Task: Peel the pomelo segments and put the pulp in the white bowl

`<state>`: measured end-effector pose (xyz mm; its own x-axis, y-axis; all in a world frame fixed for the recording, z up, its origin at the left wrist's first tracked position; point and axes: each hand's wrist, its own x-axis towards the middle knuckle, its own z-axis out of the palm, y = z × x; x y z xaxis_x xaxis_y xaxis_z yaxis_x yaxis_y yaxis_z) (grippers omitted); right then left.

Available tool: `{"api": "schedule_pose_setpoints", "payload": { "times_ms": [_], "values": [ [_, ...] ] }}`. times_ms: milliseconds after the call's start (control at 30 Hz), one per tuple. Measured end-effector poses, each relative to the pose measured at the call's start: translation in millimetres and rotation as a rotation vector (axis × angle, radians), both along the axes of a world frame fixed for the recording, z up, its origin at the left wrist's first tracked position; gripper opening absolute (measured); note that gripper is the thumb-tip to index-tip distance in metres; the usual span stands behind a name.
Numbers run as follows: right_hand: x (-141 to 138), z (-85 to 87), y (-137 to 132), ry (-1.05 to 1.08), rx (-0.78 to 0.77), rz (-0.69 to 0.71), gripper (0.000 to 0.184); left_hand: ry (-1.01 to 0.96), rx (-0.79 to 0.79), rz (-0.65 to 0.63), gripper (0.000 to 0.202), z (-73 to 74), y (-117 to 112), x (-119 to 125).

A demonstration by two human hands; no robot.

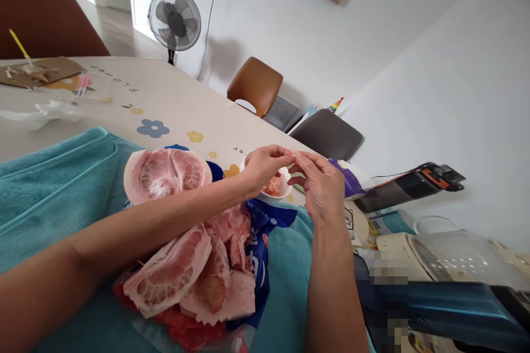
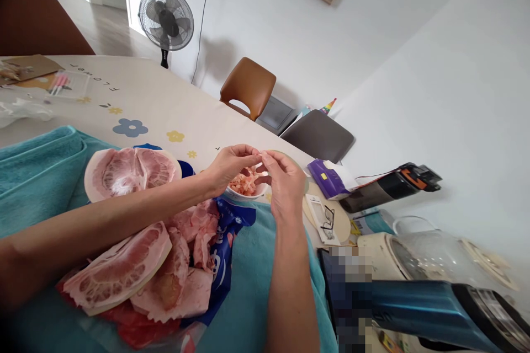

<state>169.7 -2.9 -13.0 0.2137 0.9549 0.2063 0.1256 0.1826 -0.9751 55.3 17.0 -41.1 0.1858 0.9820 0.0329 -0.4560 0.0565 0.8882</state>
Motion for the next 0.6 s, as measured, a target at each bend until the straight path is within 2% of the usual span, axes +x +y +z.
{"api": "schedule_pose_setpoints", "payload": {
  "times_ms": [67, 167, 300, 400, 600],
  "values": [
    [0.7, 0.1, -0.4, -0.007, -0.013, 0.015, 0.018, 0.037, 0.021, 0.041, 0.013, -0.1, 0.2, 0.2],
    [2.1, 1.3, -1.3, -0.028, -0.019, 0.035, 0.017, 0.122, 0.105, 0.064, 0.025, 0.8, 1.1, 0.3],
    [3.1, 3.5, -2.5, -0.044, -0.026, 0.047, 0.014, 0.183, 0.161, 0.021, 0.013, 4.8, 0.3, -0.1],
    [2.3, 3.0, -2.3, -0.063, -0.002, 0.037, 0.014, 0.199, 0.151, 0.064, 0.007, 6.1, -1.1, -0.8],
    [3.0, 1.5, -3.1, -0.211, 0.085, 0.043, 0.014, 0.36, 0.269, 0.161, 0.007, 5.0, 0.1, -2.9]
  ]
}}
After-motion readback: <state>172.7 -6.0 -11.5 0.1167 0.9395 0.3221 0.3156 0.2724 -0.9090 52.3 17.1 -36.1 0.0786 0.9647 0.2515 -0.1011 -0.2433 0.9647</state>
